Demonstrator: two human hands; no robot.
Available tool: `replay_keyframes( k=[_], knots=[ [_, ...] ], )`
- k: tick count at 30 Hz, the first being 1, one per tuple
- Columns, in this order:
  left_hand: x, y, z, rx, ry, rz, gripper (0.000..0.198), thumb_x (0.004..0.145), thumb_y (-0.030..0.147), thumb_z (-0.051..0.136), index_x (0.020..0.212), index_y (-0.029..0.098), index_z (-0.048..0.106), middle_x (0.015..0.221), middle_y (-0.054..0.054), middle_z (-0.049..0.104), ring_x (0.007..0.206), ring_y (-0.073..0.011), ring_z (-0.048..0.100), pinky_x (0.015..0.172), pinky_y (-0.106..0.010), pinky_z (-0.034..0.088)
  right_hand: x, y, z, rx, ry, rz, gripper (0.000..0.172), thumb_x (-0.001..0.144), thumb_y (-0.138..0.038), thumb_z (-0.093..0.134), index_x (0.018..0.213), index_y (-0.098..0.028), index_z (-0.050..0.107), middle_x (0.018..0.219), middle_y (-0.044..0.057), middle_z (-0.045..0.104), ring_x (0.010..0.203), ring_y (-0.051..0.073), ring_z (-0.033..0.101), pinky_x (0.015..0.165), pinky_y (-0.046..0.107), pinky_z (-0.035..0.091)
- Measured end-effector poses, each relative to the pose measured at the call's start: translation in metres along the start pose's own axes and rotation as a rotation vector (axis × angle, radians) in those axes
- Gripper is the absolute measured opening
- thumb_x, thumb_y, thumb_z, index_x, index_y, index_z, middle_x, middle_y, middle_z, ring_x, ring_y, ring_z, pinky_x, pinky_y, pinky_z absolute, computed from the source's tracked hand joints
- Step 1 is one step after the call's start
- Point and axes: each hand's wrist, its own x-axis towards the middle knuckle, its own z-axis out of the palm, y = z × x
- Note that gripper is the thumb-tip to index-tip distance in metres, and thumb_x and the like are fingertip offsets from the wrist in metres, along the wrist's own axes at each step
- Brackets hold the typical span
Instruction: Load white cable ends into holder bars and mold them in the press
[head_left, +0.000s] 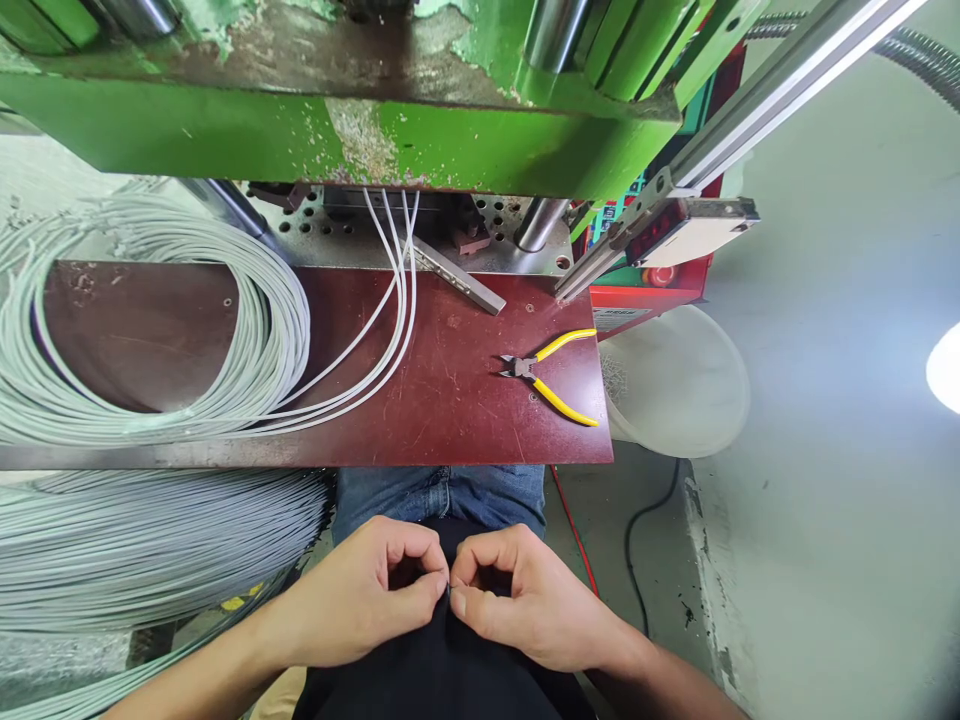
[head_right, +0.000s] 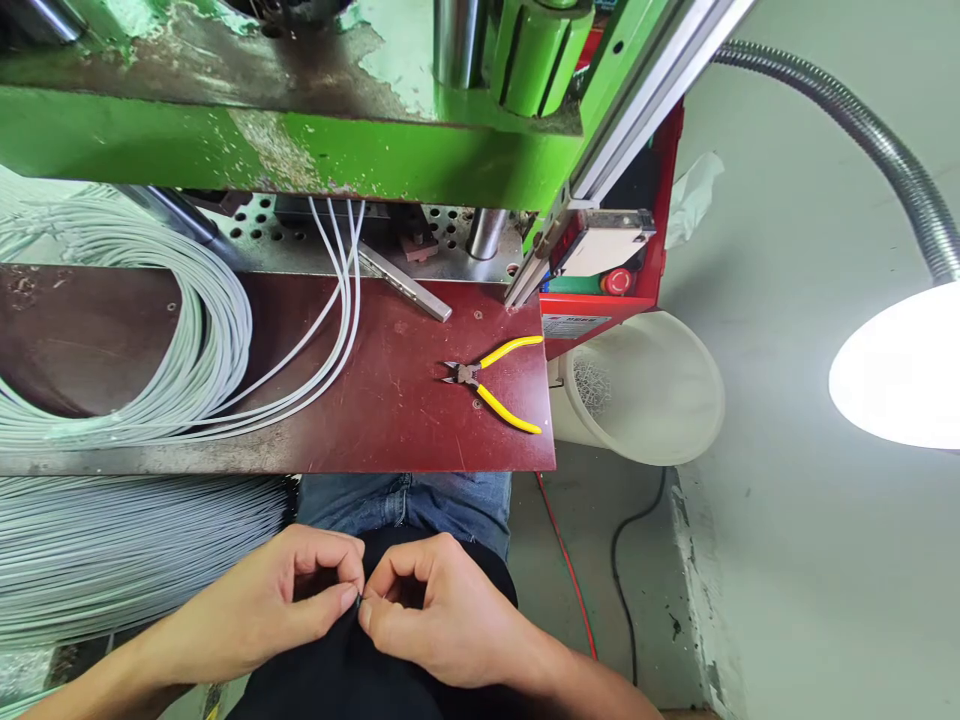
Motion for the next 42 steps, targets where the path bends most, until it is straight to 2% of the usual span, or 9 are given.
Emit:
replay_keyframes(
  k=[4,9,13,17,20,26,32,38,42],
  knots=[
    [0.001,0.0001,-0.0009,0.012,0.01,0.041,0.031,0.081,0.037,0.051,0.057,0.019,0.049,0.057,0.006,0.039,0.059,-0.0105,0.034,0.055,-0.025,0.028,0.0005,0.0005,-0.0006,0.003,0.009,0.006,0.018,0.08,-0.023,0.063,0.066,-0.014,0.057,0.056,-0.006,0.047,0.053,0.006,0.038,0.051,0.019,0.028],
    [-0.0027,0.0039,-0.0029,0.009,-0.051,-0.009,0.006,0.07,0.024,0.052,0.068,0.019,0.054,0.061,0.007,0.043,0.058,-0.0103,0.036,0.053,-0.024,0.029,-0.0003,0.0004,-0.0017,-0.023,0.024,0.01,0.015,0.08,-0.022,0.063,0.068,-0.014,0.06,0.058,-0.006,0.048,0.054,0.006,0.038,0.051,0.019,0.029],
    [-0.0011,0.0033,0.0008,0.064,-0.017,-0.006,0.005,0.067,0.021,0.05,0.063,0.019,0.053,0.059,0.007,0.044,0.057,-0.01,0.037,0.054,-0.024,0.029,-0.0005,0.0015,-0.0003,-0.017,0.004,0.015,0.015,0.08,-0.022,0.063,0.067,-0.014,0.059,0.057,-0.006,0.048,0.054,0.005,0.037,0.05,0.019,0.028],
    [0.0031,0.0012,0.003,0.09,0.026,0.028,0.028,0.079,0.032,0.044,0.054,0.02,0.04,0.056,0.006,0.035,0.057,-0.0107,0.032,0.055,-0.026,0.026,-0.0001,0.0013,0.0009,-0.011,0.007,0.016,0.018,0.081,-0.023,0.062,0.066,-0.014,0.057,0.056,-0.006,0.047,0.053,0.005,0.037,0.05,0.019,0.028],
    [0.0031,0.002,0.0005,0.081,0.032,0.043,0.038,0.086,0.042,0.037,0.055,0.02,0.038,0.057,0.006,0.031,0.059,-0.0117,0.031,0.057,-0.027,0.026,-0.0003,0.0002,-0.0002,0.007,0.017,0.01,0.015,0.08,-0.022,0.063,0.067,-0.014,0.059,0.056,-0.006,0.047,0.053,0.005,0.037,0.05,0.019,0.028],
    [-0.0018,0.0046,-0.0018,0.1,-0.027,0.03,0.011,0.073,0.028,0.053,0.067,0.019,0.051,0.063,0.006,0.045,0.062,-0.0114,0.038,0.058,-0.025,0.03,-0.0004,0.0,-0.0022,-0.013,0.007,0.004,0.014,0.079,-0.02,0.063,0.067,-0.014,0.06,0.056,-0.006,0.047,0.053,0.005,0.037,0.05,0.018,0.028],
    [0.0015,-0.0011,-0.0009,0.094,-0.005,0.056,0.038,0.089,0.042,0.038,0.057,0.02,0.037,0.059,0.006,0.033,0.06,-0.0114,0.031,0.057,-0.027,0.027,0.001,0.001,-0.0011,-0.006,0.014,0.006,0.017,0.081,-0.022,0.062,0.067,-0.014,0.058,0.056,-0.006,0.047,0.053,0.005,0.038,0.05,0.019,0.028],
    [0.0002,0.0016,-0.002,0.107,-0.038,0.048,0.011,0.072,0.028,0.054,0.066,0.019,0.05,0.064,0.006,0.045,0.063,-0.0115,0.039,0.06,-0.025,0.031,0.0002,0.0027,-0.0021,-0.035,0.01,-0.012,0.016,0.081,-0.022,0.063,0.067,-0.014,0.059,0.057,-0.006,0.047,0.055,0.005,0.038,0.052,0.019,0.029],
    [0.0018,0.0019,-0.0019,0.113,0.008,0.038,0.035,0.085,0.041,0.041,0.057,0.02,0.043,0.059,0.005,0.036,0.061,-0.0123,0.035,0.061,-0.027,0.03,0.0002,0.0023,0.0003,-0.009,0.011,-0.01,0.018,0.082,-0.022,0.061,0.066,-0.014,0.058,0.057,-0.006,0.046,0.054,0.005,0.037,0.051,0.019,0.029]
  ],
)
